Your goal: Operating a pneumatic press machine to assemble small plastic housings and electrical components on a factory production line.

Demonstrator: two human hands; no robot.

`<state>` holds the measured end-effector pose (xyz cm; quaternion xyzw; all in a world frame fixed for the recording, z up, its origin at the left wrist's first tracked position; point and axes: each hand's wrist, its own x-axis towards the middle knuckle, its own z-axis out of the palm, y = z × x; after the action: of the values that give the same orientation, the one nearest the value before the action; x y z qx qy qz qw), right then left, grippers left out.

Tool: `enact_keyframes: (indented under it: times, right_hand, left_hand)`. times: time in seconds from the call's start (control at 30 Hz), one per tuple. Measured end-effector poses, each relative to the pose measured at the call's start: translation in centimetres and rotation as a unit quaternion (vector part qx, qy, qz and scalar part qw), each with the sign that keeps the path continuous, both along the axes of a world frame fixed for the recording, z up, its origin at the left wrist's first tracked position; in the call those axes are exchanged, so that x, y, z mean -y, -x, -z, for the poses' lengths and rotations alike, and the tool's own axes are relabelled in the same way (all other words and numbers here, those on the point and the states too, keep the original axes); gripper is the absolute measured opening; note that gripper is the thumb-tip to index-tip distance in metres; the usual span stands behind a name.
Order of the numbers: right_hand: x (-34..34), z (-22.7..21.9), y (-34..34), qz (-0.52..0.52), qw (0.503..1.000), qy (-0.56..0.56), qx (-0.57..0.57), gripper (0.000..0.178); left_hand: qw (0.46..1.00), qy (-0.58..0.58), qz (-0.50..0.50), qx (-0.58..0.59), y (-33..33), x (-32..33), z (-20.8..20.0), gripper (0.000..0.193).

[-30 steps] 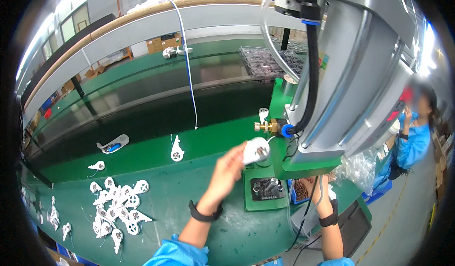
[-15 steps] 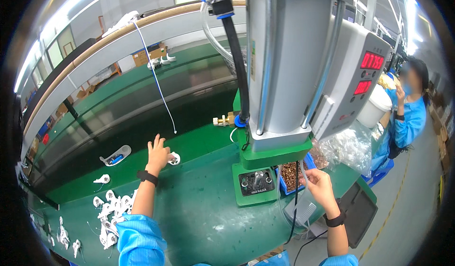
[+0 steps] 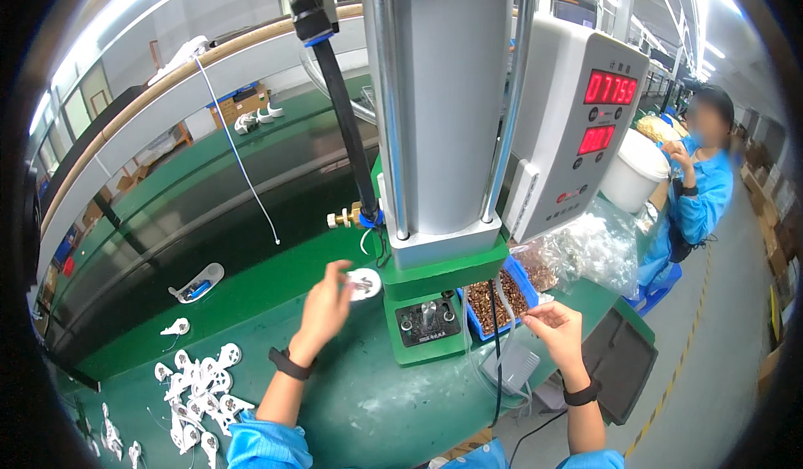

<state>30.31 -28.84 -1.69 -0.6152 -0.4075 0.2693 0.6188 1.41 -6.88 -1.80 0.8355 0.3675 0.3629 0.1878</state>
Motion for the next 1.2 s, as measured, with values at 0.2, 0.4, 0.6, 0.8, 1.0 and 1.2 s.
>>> enact_keyframes:
  times: [0.2,0.4,0.6,0.8,1.0,1.2]
  right_hand:
    - [-0.6,-0.1,1.5,0.030,0.999,-0.019,0.031,0.010]
    - [0.2,0.4,1.2,0.053,0.996,-0.009,0.075,0.009]
    - [-0.1,2.1,1.6,0.041,0.993,-0.003,0.111,0.007]
    - [0.0,3.6,3.3,0.064,0.994,0.021,0.088,0.011]
    - [0.6,7.1,4.2,0.115,0.979,0.009,0.168,0.012]
    - [-0.9,4.5,3.2,0.098,0.989,-0.017,0.107,0.010]
  left_hand:
    - [0.979,0.105,0.168,0.042,-4.7,4.6,-3.9,0.015]
    - [0.983,0.116,0.143,0.018,-4.6,5.0,-3.9,0.013]
    - [0.987,0.092,0.128,0.030,-5.5,5.3,-3.4,0.019]
    - [0.996,0.025,0.014,-0.084,-5.9,7.0,-3.3,0.022]
    - [0.995,0.103,0.004,0.006,-5.1,7.6,-3.4,0.019]
    - [0.977,0.206,0.030,0.041,-4.1,7.6,-3.6,0.022]
